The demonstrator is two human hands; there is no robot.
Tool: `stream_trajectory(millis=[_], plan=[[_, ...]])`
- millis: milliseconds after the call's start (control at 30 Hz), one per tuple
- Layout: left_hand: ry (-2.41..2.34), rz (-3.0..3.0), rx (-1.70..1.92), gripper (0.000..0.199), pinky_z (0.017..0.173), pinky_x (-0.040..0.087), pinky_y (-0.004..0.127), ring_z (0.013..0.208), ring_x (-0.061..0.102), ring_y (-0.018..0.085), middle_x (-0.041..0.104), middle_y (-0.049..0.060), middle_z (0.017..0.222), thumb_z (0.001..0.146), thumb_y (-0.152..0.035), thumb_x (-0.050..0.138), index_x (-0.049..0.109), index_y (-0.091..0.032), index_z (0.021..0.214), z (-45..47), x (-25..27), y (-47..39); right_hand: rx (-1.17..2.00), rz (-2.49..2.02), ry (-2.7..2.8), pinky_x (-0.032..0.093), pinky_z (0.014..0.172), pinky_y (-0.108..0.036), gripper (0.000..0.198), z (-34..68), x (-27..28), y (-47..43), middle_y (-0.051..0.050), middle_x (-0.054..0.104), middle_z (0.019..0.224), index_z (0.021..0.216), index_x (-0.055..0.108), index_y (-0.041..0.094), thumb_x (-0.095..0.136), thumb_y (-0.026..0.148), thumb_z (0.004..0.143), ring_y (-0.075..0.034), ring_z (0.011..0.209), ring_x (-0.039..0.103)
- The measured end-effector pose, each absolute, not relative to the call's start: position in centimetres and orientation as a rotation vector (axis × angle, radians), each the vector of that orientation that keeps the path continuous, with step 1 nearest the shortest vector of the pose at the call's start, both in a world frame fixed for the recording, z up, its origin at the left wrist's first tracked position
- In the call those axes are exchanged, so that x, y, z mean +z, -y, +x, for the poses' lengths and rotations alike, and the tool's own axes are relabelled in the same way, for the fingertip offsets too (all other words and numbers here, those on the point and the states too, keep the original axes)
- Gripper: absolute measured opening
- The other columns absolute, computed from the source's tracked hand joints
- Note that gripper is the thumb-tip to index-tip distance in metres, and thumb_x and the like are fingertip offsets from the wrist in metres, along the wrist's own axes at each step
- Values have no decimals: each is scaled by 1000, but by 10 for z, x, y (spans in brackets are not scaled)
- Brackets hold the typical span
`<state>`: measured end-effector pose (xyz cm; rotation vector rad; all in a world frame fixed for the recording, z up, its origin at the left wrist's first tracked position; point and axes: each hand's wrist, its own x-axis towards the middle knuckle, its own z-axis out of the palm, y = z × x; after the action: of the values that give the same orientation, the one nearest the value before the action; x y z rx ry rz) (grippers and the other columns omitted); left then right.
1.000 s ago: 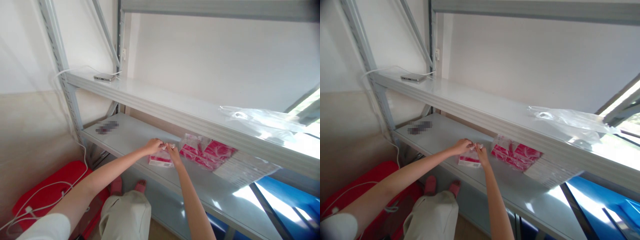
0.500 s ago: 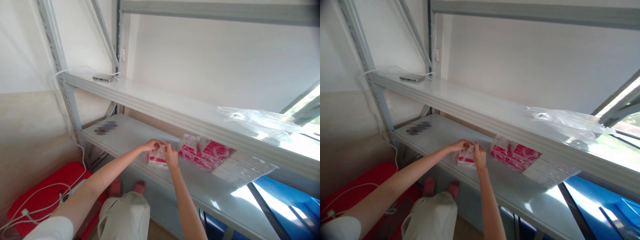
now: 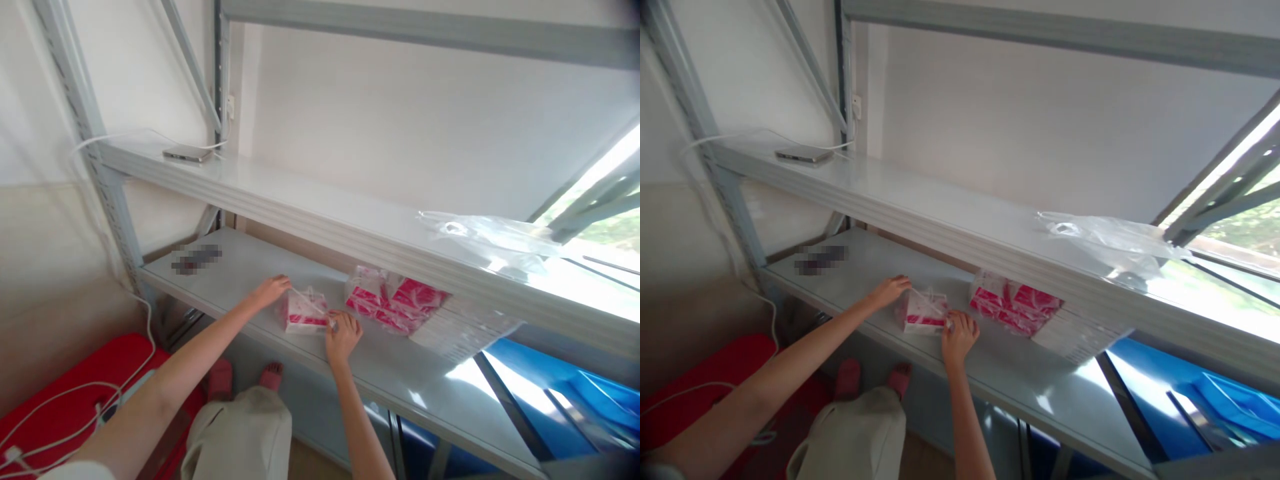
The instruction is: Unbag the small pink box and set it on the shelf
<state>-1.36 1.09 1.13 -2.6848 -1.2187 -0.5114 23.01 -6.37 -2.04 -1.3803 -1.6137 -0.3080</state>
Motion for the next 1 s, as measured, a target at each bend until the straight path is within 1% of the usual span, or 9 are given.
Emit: stream_trajectory(millis=[233,400,500,567,633,733,833,933,1000], plan=[[1351,-2624,-443,25,78,49,29,94,58,20,61,10,97,87,-3,40,61,-13,97,-18,-16,2,49,-1524,1520,32,88,-41,32,236,-37,70,-8,61,101,77,60,20,43,46,85,-25,98,49],[1655,-2356,-951,24,84,45,33,101,54,21,57,10,109,92,-20,36,54,-16,108,-20,-10,24,559,-1120,1527,37,96,-39,61,263,-43,47,-12,39,139,127,44,22,50,58,79,-23,127,36],[2032,-2331,-1197,34,75,44,31,79,59,20,60,6,80,93,-34,30,58,-16,84,-18,-13,48,913,-1068,1436,37,99,-41,67,269,-37,28,-10,39,142,137,37,25,29,66,84,-21,131,35],[2238,-2605,-1259,48,63,42,27,60,56,17,53,2,57,92,-43,26,55,-16,64,-10,-22,64,1093,-1070,1379,38,97,-42,73,265,-31,19,-10,47,136,135,42,24,18,71,84,-22,126,42],[2340,-2951,-1347,52,55,40,25,51,51,14,50,1,51,88,-53,28,54,-16,61,2,-36,75,1191,-1055,1368,40,96,-42,76,256,-30,18,-10,53,131,129,50,22,18,74,82,-23,120,49],[2412,-3111,-1651,43,51,42,24,59,54,15,59,3,72,75,-58,47,55,-16,81,17,-57,81,1128,-1053,1371,39,96,-40,73,247,-37,31,-9,55,128,123,56,22,28,74,81,-23,116,51],[2370,-2781,-1944,45,67,50,31,81,58,19,58,8,100,67,-47,61,52,-17,98,21,-70,74,993,-1151,1272,41,93,-41,77,249,-50,50,-10,60,120,134,44,20,26,73,81,-24,104,58],[2225,-2501,-1857,54,91,43,43,107,52,28,50,15,120,67,-37,61,47,-15,115,19,-76,66,893,-1234,1209,41,92,-43,78,256,-56,60,-12,64,111,137,40,17,30,70,81,-25,99,60],[2118,-2501,-1615,68,102,32,48,123,40,33,41,20,133,66,-33,60,40,-11,127,22,-77,64,875,-1208,1294,37,99,-41,72,256,-53,60,-12,57,125,133,45,19,47,64,77,-25,114,52]])
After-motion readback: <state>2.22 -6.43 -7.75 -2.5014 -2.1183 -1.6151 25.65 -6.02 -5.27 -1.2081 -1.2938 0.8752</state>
